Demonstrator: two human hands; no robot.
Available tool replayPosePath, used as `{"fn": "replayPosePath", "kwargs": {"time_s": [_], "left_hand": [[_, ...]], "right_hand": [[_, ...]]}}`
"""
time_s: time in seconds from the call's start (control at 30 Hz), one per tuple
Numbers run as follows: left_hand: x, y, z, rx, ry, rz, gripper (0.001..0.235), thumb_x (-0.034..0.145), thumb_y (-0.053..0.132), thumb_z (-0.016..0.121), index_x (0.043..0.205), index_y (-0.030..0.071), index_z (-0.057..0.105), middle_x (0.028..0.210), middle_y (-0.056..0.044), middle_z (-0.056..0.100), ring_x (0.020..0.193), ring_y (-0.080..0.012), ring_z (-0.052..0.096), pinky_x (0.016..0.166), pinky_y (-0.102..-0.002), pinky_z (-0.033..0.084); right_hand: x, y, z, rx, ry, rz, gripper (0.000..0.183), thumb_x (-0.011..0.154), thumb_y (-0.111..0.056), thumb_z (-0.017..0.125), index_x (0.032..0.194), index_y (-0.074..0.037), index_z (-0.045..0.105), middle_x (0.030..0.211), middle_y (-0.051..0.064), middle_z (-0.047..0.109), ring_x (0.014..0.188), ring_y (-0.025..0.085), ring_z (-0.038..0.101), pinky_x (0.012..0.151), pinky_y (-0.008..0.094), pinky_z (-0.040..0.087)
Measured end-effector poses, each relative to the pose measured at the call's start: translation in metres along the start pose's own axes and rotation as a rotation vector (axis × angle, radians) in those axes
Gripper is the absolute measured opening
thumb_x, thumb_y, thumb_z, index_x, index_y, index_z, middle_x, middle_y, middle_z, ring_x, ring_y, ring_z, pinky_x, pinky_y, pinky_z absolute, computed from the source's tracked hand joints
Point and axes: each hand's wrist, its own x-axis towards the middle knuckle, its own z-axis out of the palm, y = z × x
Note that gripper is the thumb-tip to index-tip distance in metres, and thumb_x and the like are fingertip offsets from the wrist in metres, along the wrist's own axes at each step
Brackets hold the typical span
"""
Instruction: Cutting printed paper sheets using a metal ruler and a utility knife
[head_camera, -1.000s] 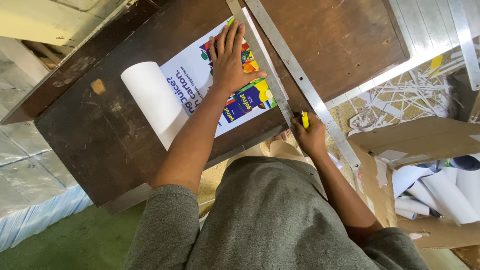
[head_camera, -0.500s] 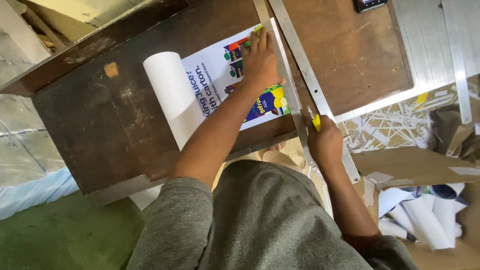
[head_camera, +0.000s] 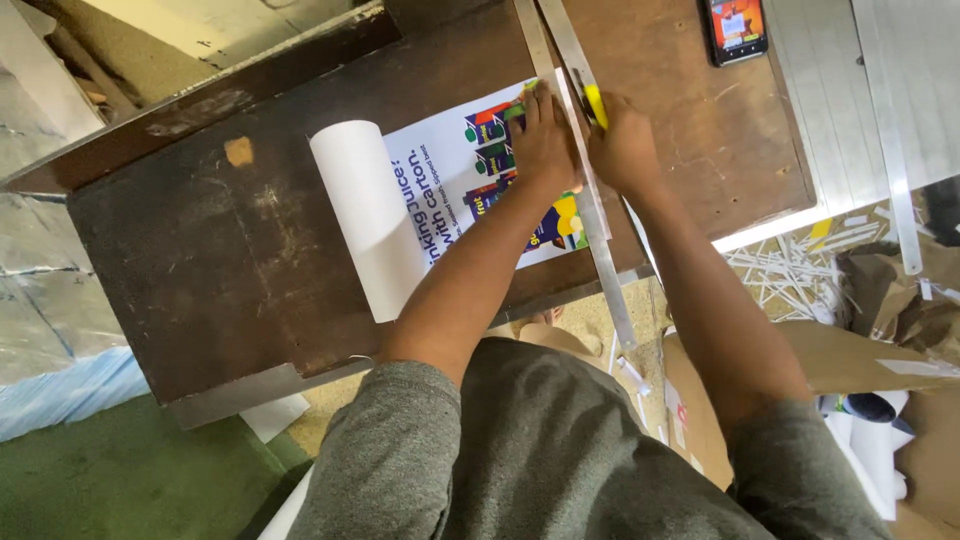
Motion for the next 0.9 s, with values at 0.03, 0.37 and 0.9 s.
{"fn": "replayPosePath", "kwargs": {"time_s": [0.03,0.37,0.9], "left_hand": [[-0.002,-0.002,-0.005,-0.065,-0.011,0.017,0.133,0.061,0.049,0.093,0.164,0.011,0.018,0.17,-0.019,0.014,0.158,-0.0373,0.017,0.12,-0.056,0.031],[-0.002,-0.007,-0.003,-0.043,-0.057,-0.009,0.136,0.064,0.055,0.092,0.165,0.007,0.014,0.172,-0.014,0.012,0.158,-0.0333,0.013,0.122,-0.05,0.03],[-0.01,-0.016,-0.016,-0.033,-0.134,0.057,0.131,0.075,0.06,0.084,0.168,0.011,0.006,0.175,-0.014,-0.002,0.161,-0.0347,-0.002,0.129,-0.057,0.004]], "right_hand": [[0.015,-0.004,0.005,0.003,0.069,-0.124,0.014,0.095,-0.01,0.06,0.103,0.001,0.062,0.086,0.027,0.063,0.07,0.048,0.057,0.06,0.053,0.044],[0.057,0.001,0.032,-0.218,-0.036,-0.096,0.049,0.086,-0.007,0.058,0.135,-0.002,0.064,0.085,0.032,0.072,0.076,0.056,0.067,0.064,0.059,0.053],[0.052,-0.007,0.029,-0.166,-0.047,-0.064,0.056,0.075,0.003,0.057,0.129,0.001,0.069,0.094,0.026,0.077,0.074,0.049,0.071,0.065,0.051,0.06]]}}
